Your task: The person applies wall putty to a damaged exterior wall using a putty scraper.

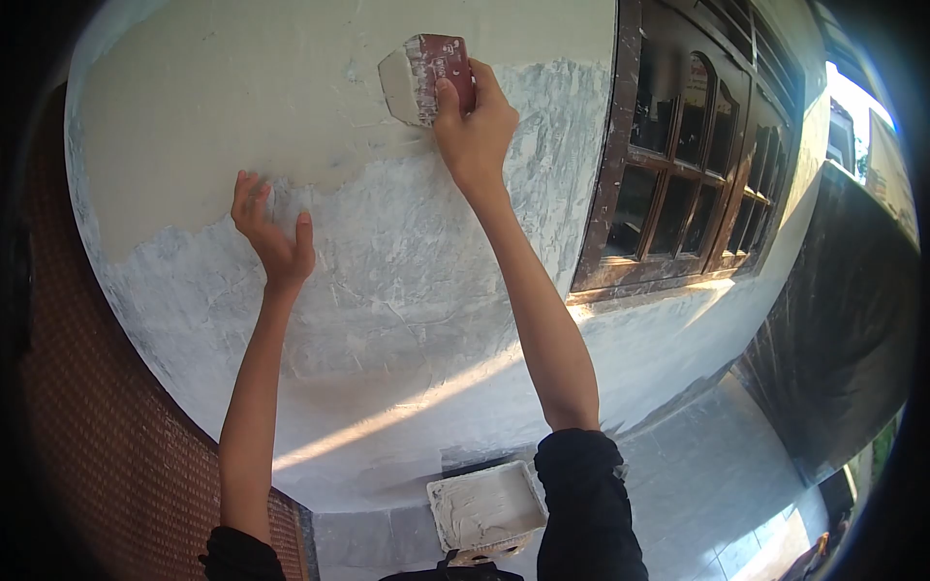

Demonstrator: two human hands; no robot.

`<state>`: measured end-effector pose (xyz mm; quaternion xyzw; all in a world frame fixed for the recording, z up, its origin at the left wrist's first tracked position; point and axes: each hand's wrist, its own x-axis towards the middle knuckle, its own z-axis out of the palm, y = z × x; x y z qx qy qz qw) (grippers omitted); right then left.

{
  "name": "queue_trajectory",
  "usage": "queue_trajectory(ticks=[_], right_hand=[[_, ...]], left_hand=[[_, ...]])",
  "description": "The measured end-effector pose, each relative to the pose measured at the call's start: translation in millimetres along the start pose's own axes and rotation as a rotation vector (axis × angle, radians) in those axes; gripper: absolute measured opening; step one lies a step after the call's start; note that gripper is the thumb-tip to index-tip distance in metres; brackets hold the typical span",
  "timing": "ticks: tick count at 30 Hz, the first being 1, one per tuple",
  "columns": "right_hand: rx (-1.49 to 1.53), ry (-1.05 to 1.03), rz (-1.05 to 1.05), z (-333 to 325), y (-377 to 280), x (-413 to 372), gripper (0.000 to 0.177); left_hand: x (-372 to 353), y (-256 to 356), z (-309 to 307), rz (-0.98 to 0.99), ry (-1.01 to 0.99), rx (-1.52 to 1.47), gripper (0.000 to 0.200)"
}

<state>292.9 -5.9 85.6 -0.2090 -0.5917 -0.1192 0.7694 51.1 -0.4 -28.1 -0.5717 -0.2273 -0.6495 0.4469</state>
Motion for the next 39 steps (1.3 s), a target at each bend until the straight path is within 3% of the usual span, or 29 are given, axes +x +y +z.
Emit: queue_trajectory(ticks=[1,3,5,8,10,12,14,15,18,19,22,28,29,33,35,37,39], right_hand=[[0.002,0.002,0.003,-3.2,7.9,0.9,0.03],[0.086,0.22,0.125,-16.0,15.5,10.8,0.03],[0.134,0.188,0.205,-14.7,12.3,10.3,0.032],[0.022,0.024,0.001,6.8,-8.6,-1.0,0.034],[-0.003,0.095,0.066,-3.6,9.9,4.3,0.034],[0.031,0.197,0.226,-20.1,20.6,12.5,0.033],[0.182,0.233,0.227,-22.5,22.2,15.8,0.031],[0.288,0.231,0.213,-17.5,12.8,16.3,0.031],[0.09,0.028,0.168,11.8,-5.9,9.1,0.031],[-0.043,0.069,0.095,17.6,-4.4,7.6,0.032],[0.05,0.033,0.242,10.8,-1.0,12.6,0.031],[-0.267,0.086,0.258,-27.2,1.5,24.1,0.031],[-0.22,0.143,0.232,-34.5,27.5,30.0,0.032],[0.055,0.155,0.315,-49.6,8.9,32.1,0.033],[0.305,0.035,0.347,-32.5,-6.2,27.4,0.033],[0.241,-0.062,0.369,-5.1,-17.9,24.7,0.032],[-0.017,-0.048,0.302,9.8,-18.3,21.1,0.032]], left_hand=[[-0.2,-1.7,-0.2,0.005,0.022,-0.02,0.056],[-0.8,1.6,-1.7,-0.004,0.003,0.004,0.056],[1.5,0.9,-1.4,-0.007,-0.023,0.026,0.056],[-0.4,-1.5,1.8,0.0,-0.008,0.01,0.056],[-2.0,-5.6,6.5,-0.008,0.092,-0.101,0.052],[-2.3,-2.6,4.4,-0.012,0.066,-0.07,0.053],[-1.3,-1.9,2.8,-0.014,0.031,-0.042,0.053],[-1.9,-2.2,2.4,-0.012,0.023,-0.035,0.053],[-0.3,0.3,-0.3,-0.001,0.013,-0.021,0.055],[0.3,0.3,-1.0,0.009,0.014,-0.01,0.055],[-1.2,-3.4,2.5,-0.005,0.073,-0.068,0.053],[-1.6,-3.4,0.6,-0.014,0.07,-0.055,0.057],[-1.9,-2.2,0.1,-0.017,0.073,-0.055,0.057],[2.7,1.7,0.4,-0.009,0.055,-0.025,0.056],[2.4,3.1,-0.8,0.001,0.034,-0.002,0.056],[1.4,1.6,0.2,-0.001,0.046,-0.004,0.056],[1.3,-0.9,2.8,0.001,0.063,-0.042,0.054]])
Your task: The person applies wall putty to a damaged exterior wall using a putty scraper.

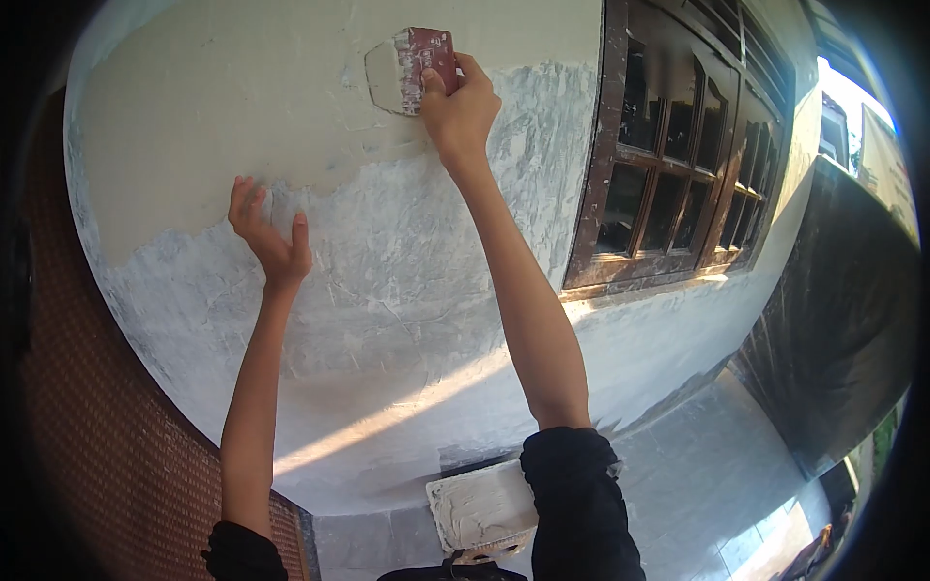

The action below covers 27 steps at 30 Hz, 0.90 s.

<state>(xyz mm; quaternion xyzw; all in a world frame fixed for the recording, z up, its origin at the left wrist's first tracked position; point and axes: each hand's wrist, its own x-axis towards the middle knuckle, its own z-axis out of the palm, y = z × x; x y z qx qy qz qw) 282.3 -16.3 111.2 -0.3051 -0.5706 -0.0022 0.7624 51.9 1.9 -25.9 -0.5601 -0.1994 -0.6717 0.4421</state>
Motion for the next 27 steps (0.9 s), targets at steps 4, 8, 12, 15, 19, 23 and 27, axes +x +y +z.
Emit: queue_trajectory(ticks=[4,8,12,15,19,23,27], right_hand=[[-0.055,0.047,0.056,-5.7,11.6,4.3,0.029],[-0.135,0.089,0.081,-8.1,17.5,6.7,0.028],[-0.262,0.191,0.013,-38.3,26.7,25.0,0.028],[-0.27,0.313,-0.094,-61.7,5.5,24.9,0.025],[-0.027,0.246,-0.127,-39.9,-22.5,4.4,0.025],[-0.051,0.068,-0.214,1.6,-14.8,-15.9,0.024],[-0.101,0.23,-0.124,-35.2,4.3,-7.3,0.025]], left_hand=[[0.7,1.8,-2.8,-0.001,0.006,0.007,0.056],[3.1,-0.9,-1.5,-0.002,0.046,-0.029,0.056],[2.9,-2.8,1.0,-0.03,0.064,-0.037,0.055],[2.2,0.9,2.2,-0.04,0.057,-0.048,0.052],[1.2,0.7,2.0,-0.019,0.006,-0.003,0.05],[1.6,-0.8,1.0,-0.017,-0.001,-0.013,0.05],[-1.9,-1.3,-0.2,0.0,-0.002,-0.018,0.05]])
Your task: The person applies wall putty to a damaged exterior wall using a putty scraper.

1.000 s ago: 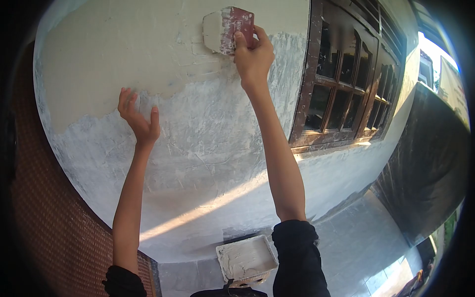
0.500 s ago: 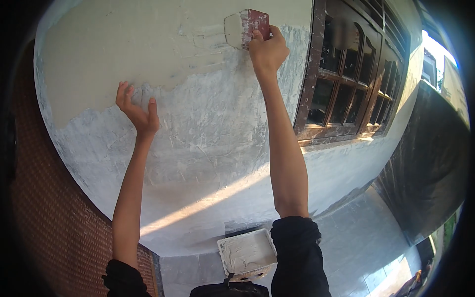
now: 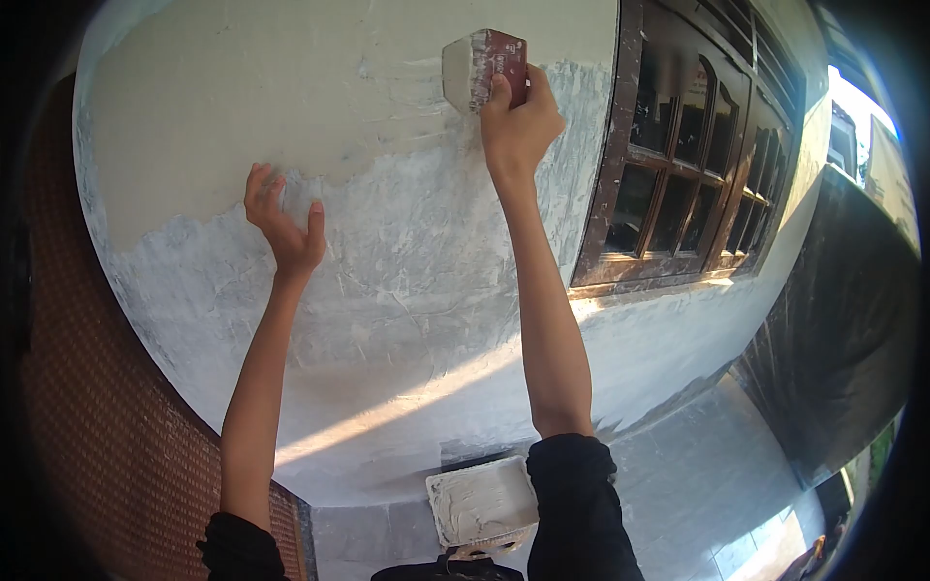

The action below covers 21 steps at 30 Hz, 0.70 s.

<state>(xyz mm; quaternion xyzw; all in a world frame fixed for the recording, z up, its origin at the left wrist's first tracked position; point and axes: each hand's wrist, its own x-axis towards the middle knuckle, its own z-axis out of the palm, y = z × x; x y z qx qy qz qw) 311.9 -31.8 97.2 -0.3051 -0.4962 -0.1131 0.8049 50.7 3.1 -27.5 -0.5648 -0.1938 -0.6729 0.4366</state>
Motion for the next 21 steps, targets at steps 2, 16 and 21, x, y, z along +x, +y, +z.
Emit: queue_trajectory(ticks=[2,16,21], right_hand=[[0.1,-0.001,-0.027,2.8,4.6,3.5,0.026],[0.132,-0.144,-0.071,27.6,-4.3,-18.3,0.029],[0.178,-0.025,0.129,6.2,22.9,3.0,0.03]], left_hand=[[-1.0,-0.6,0.4,-0.001,-0.025,0.01,0.049],[-1.7,0.9,-2.6,0.026,-0.026,0.003,0.054],[-3.1,1.2,-1.4,-0.011,-0.029,-0.01,0.051]])
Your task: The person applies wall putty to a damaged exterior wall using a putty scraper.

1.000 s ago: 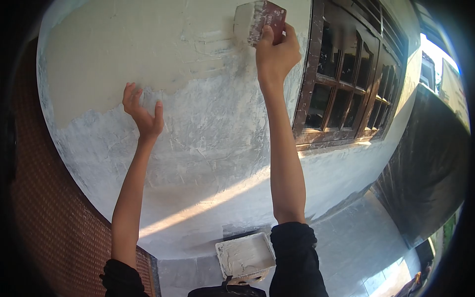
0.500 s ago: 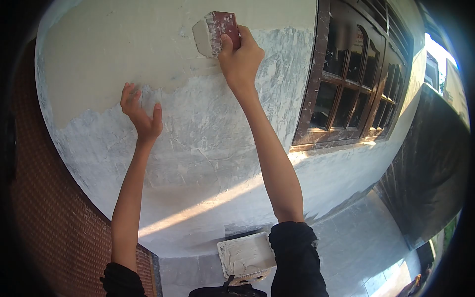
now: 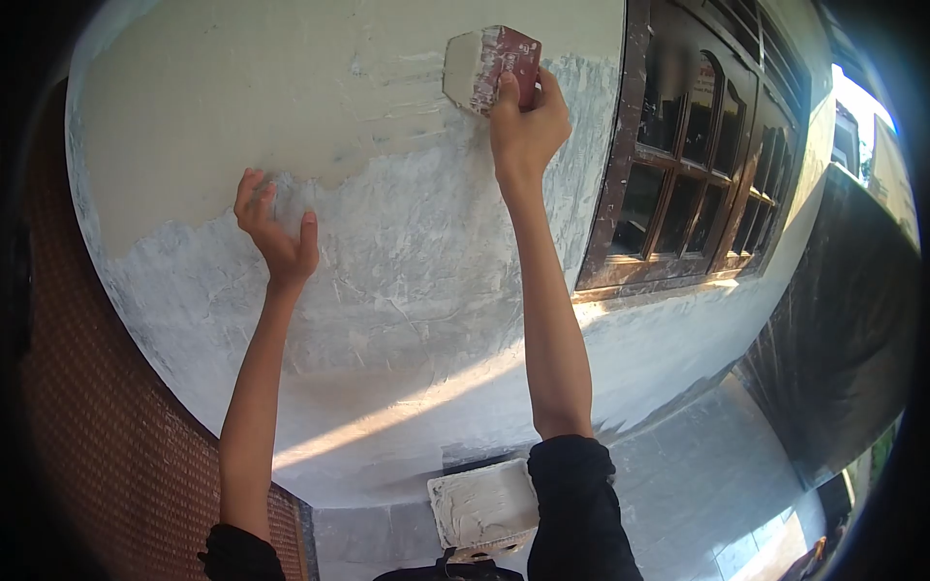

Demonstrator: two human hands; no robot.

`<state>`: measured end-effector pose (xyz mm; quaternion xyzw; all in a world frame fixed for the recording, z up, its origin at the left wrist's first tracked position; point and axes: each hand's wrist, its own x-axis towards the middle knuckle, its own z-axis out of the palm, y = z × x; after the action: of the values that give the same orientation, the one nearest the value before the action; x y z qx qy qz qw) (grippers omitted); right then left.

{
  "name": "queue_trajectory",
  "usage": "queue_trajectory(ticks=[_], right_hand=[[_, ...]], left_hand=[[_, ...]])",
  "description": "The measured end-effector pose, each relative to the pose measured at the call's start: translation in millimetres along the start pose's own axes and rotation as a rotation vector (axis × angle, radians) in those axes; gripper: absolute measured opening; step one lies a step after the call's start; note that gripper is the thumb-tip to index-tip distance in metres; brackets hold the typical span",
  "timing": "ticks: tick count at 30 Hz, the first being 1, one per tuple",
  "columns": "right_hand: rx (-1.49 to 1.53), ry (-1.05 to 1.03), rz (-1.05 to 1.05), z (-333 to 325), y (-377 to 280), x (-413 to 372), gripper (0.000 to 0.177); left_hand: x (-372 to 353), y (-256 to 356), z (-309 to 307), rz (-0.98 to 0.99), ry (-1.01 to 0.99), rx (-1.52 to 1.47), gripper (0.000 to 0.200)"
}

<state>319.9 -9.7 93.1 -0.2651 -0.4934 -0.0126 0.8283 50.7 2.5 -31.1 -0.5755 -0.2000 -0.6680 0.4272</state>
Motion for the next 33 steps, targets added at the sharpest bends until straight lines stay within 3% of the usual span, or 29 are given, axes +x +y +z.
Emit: queue_trajectory(ticks=[2,6,10,11,14,17,20,24,27,30,33], right_hand=[[0.178,-0.042,0.059,2.8,-2.7,1.6,0.029],[-0.092,-0.179,-0.148,30.7,-15.4,-15.3,0.031],[-0.172,-0.032,-0.157,0.6,12.8,6.8,0.028],[-0.081,0.012,-0.061,-10.0,15.3,11.0,0.027],[0.023,0.035,-0.028,-13.1,2.9,7.8,0.028],[-0.086,-0.073,-0.228,23.0,-18.7,-16.8,0.027],[-0.107,-0.132,-0.169,32.0,-27.9,-26.3,0.026],[-0.076,0.033,-0.031,-2.6,3.3,-3.0,0.026],[-0.03,0.025,-0.001,-6.3,-4.3,0.6,0.027],[-0.04,-0.114,-0.105,20.0,-24.8,-15.7,0.028],[-0.001,-0.169,-0.073,36.5,-20.4,-17.1,0.029]], left_hand=[[-0.1,0.1,-1.4,-0.02,-0.001,-0.022,0.048],[-0.2,1.4,-3.3,0.021,-0.019,0.03,0.054],[1.0,-0.4,-0.8,0.035,0.025,0.007,0.053],[0.1,-1.0,-0.1,0.032,0.03,0.009,0.053],[0.2,-1.1,0.3,0.005,0.014,-0.012,0.049],[1.2,3.8,-3.5,0.012,-0.031,0.053,0.053],[2.1,1.7,-4.2,0.046,-0.009,0.036,0.053],[-1.2,-0.2,-0.2,0.015,0.016,0.001,0.05],[-0.2,-0.6,-0.3,0.002,0.002,-0.005,0.048],[-1.8,0.5,-1.0,0.003,-0.009,-0.004,0.049],[-1.8,-2.3,-0.3,0.013,0.005,-0.017,0.049]])
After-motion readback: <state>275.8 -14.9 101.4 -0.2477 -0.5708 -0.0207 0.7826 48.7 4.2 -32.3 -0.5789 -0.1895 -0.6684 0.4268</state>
